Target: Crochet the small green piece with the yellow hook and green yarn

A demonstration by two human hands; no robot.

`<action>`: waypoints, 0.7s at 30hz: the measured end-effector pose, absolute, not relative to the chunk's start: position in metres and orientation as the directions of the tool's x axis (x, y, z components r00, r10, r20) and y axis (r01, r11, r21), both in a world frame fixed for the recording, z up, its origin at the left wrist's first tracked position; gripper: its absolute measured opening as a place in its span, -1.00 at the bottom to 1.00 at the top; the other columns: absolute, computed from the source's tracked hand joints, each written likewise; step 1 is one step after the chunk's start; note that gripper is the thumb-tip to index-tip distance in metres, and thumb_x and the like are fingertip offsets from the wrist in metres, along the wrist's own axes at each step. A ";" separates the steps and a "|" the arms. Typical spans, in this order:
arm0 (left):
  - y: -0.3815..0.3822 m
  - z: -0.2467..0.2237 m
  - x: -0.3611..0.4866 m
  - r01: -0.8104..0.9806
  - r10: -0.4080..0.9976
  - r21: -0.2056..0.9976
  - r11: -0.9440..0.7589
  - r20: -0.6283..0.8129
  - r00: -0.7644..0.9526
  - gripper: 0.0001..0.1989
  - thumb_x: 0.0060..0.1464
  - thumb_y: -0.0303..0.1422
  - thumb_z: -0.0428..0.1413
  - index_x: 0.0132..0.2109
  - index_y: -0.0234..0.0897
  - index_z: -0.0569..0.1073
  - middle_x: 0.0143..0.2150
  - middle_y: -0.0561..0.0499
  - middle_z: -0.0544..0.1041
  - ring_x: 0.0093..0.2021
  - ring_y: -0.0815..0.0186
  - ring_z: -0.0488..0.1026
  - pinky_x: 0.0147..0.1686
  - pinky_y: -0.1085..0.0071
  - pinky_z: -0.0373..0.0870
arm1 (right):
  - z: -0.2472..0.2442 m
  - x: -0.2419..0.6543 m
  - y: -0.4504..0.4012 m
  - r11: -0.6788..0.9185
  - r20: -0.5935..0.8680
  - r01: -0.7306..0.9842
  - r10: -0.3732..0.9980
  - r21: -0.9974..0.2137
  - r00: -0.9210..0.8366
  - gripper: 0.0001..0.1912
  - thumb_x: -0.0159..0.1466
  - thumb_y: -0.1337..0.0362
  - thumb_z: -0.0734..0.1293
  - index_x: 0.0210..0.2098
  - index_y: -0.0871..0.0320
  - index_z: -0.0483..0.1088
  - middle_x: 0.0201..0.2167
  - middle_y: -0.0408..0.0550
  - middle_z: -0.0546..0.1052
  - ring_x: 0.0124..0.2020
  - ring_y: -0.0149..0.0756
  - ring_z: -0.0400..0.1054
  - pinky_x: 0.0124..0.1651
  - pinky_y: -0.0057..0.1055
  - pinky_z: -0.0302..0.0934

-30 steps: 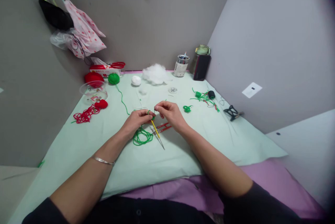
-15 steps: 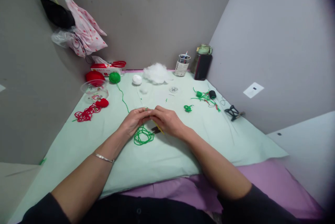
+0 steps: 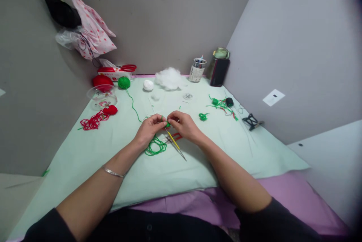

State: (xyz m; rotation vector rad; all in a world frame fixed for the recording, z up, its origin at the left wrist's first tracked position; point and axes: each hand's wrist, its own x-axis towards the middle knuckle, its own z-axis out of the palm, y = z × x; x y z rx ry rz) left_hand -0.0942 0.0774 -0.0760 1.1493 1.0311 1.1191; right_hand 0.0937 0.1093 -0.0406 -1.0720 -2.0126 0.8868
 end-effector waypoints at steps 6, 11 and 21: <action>0.078 -0.078 -0.093 -0.110 0.991 0.993 0.048 -0.033 0.130 -0.69 0.35 -0.25 0.25 0.14 -0.29 0.54 0.11 -0.13 0.61 -0.01 0.13 0.61 -0.02 0.08 0.63 | -0.043 0.094 0.115 0.317 0.171 0.309 0.892 -0.897 -0.418 -0.91 0.25 0.25 0.40 -0.37 0.12 0.47 -0.50 -0.21 0.52 -0.48 -0.40 0.29 -0.35 -0.43 0.21; 0.077 -0.077 -0.093 -0.119 0.989 0.990 0.075 -0.059 0.137 -0.66 0.36 -0.24 0.25 0.18 -0.28 0.53 0.15 -0.14 0.59 0.02 0.11 0.61 0.00 0.05 0.62 | -0.040 0.095 0.115 0.274 0.148 0.257 0.895 -0.926 -0.421 -0.90 0.23 0.23 0.41 -0.36 0.12 0.46 -0.51 -0.22 0.51 -0.52 -0.41 0.29 -0.39 -0.44 0.23; 0.076 -0.073 -0.093 -0.185 0.980 0.973 0.140 -0.109 0.169 -0.62 0.36 -0.22 0.24 0.22 -0.27 0.51 0.20 -0.17 0.57 0.07 0.07 0.59 0.03 0.02 0.62 | -0.034 0.096 0.108 0.325 0.186 0.276 0.884 -0.904 -0.430 -0.93 0.18 0.28 0.45 -0.36 0.12 0.50 -0.42 -0.18 0.56 -0.38 -0.37 0.33 -0.26 -0.41 0.24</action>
